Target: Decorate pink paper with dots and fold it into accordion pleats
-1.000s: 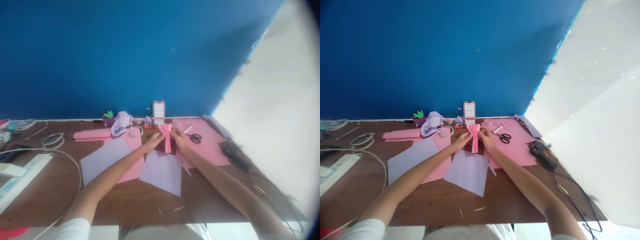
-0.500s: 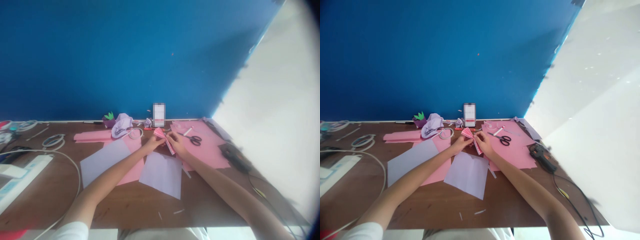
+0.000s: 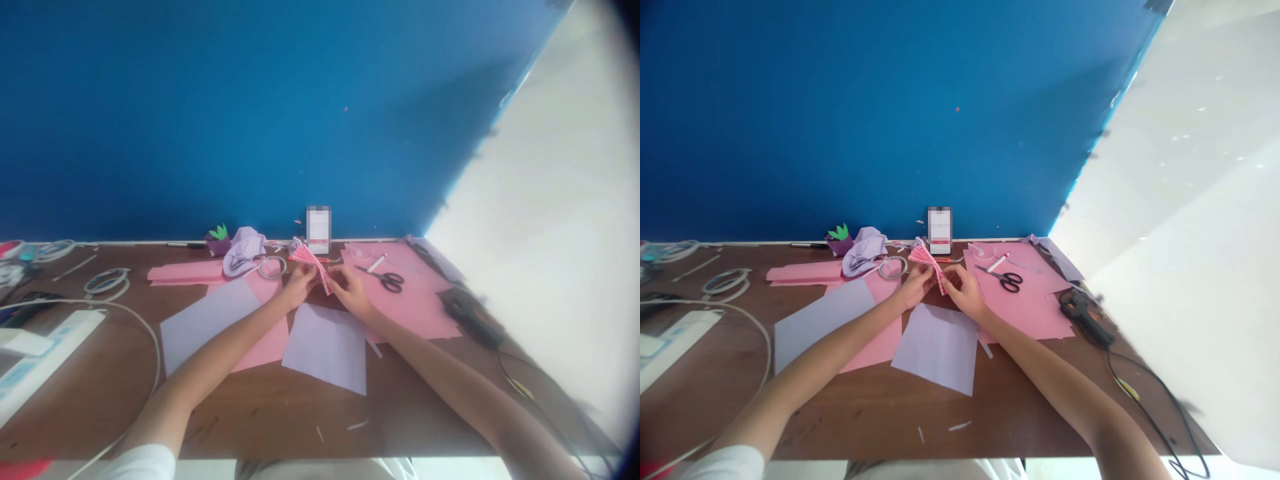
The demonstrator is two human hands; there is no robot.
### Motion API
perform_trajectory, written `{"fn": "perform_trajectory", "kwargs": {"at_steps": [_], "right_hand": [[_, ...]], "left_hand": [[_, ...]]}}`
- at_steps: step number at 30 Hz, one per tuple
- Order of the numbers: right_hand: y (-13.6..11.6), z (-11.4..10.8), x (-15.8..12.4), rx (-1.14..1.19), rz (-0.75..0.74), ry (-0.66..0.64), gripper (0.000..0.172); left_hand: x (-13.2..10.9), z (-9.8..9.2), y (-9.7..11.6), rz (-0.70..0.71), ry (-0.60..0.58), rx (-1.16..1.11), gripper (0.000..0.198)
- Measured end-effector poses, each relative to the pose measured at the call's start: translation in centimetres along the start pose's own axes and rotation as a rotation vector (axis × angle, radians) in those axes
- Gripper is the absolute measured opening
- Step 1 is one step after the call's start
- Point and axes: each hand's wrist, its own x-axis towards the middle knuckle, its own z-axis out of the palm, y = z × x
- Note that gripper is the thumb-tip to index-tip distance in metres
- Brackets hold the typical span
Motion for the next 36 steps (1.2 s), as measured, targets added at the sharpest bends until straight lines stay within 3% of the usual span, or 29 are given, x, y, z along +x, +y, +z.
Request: {"fn": "perform_trajectory", "kwargs": {"at_steps": [4,8,17,36], "right_hand": [[0.3,0.0,-0.3,-0.227,-0.174,0.059,0.009],[1.0,0.2,-0.2,-0.338,-0.284,0.097,0.012],[1.0,0.1,-0.2,-0.466,-0.256,0.207,0.011],[0.9,0.2,-0.2,-0.495,-0.260,0.153,0.020]], "left_hand": [[-0.2,0.2,0.1,0.014,-0.037,-0.001,0.027],[-0.3,0.4,0.2,0.030,0.022,0.025,0.025],[-0.2,0.1,-0.4,0.011,0.119,0.035,0.023],[-0.4,0.1,-0.2,0.011,0.096,0.088,0.024]]}}
